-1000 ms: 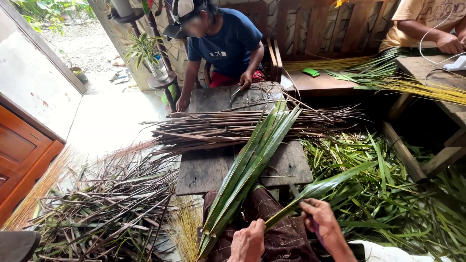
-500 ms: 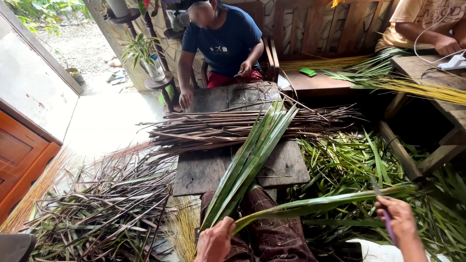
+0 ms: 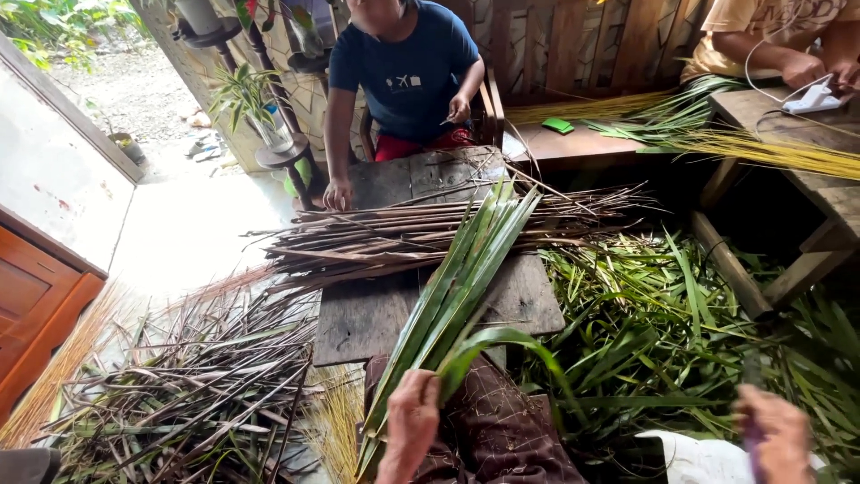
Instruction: Stripping the green leafy material from palm frond midribs using a small knife to collect the sticks for broom making.
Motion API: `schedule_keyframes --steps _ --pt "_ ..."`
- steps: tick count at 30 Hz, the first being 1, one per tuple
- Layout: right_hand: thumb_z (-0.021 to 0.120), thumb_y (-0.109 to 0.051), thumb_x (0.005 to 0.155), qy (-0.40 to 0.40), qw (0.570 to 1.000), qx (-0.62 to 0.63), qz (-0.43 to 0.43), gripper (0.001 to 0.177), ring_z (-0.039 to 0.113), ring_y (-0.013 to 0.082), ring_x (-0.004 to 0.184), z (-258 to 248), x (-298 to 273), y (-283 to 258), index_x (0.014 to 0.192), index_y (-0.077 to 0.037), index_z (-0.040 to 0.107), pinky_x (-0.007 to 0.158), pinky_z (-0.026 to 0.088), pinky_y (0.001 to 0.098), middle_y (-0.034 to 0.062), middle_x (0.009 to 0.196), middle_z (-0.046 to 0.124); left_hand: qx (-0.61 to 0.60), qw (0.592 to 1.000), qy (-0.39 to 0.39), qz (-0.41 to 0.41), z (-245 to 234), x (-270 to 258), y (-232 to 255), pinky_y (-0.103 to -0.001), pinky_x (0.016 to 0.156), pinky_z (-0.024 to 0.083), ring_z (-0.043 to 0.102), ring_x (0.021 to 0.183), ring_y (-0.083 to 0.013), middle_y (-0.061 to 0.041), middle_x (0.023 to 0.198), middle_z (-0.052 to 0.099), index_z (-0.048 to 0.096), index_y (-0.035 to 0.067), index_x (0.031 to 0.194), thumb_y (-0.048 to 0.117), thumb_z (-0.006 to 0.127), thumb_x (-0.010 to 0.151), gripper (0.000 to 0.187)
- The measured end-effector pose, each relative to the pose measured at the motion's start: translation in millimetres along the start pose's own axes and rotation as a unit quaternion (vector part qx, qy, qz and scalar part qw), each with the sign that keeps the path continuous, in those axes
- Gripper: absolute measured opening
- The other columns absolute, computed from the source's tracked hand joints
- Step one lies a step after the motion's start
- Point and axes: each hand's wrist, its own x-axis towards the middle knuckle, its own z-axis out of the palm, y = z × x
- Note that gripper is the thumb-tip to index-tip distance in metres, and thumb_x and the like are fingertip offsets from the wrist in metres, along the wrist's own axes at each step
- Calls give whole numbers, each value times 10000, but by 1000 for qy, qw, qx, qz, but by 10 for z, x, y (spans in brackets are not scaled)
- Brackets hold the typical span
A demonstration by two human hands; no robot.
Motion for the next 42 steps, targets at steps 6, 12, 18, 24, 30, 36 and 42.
schedule_keyframes --steps 6,12,18,24,30,36,42 --pt "734 -190 908 -354 928 99 65 368 408 143 338 1117 -733 693 1171 65 756 244 348 298 83 598 567 -268 953 -62 -127 598 -2 769 -266 690 700 784 829 -179 -92 946 755 669 64 1020 79 651 982 44" --pt "821 -245 843 -478 857 153 115 346 487 154 346 1848 -1436 647 966 15 628 267 372 279 96 586 613 -279 957 -33 -76 976 -140 861 -272 612 480 584 729 -118 -2 825 679 674 111 936 105 663 990 56" --pt "680 -208 922 -371 882 232 176 285 271 143 280 2075 -1646 599 1052 40 732 287 264 296 37 370 291 -303 948 -52 -80 1097 -267 925 -275 584 444 539 701 -97 14 799 651 673 107 918 135 654 1010 97" --pt "748 -15 871 -296 929 171 139 280 262 68 291 2130 -1684 490 685 -64 543 249 188 278 -11 455 371 -205 976 71 31 1269 -279 778 -293 583 501 588 675 -126 14 802 652 675 111 866 93 684 940 77" --pt "748 4 856 -288 942 121 121 419 317 158 223 2109 -1566 724 577 -62 442 253 202 292 25 357 317 -101 973 151 143 1297 -195 810 -372 726 482 553 766 -239 -41 832 643 656 97 897 142 630 965 86" --pt "755 9 870 -194 975 32 99 367 310 116 303 1980 -1201 729 670 -68 458 244 234 291 -1 485 367 -405 914 -6 1 1254 -210 959 -268 467 465 521 574 -116 -3 718 535 575 82 982 34 529 1071 111" --pt "694 -136 989 -173 972 -82 -137 341 287 120 302 1638 -639 348 714 -39 517 276 220 262 -37 463 410 -497 864 -71 -46 1018 -145 1106 -225 404 449 515 510 -87 -10 750 532 595 58 1024 65 492 1107 132"
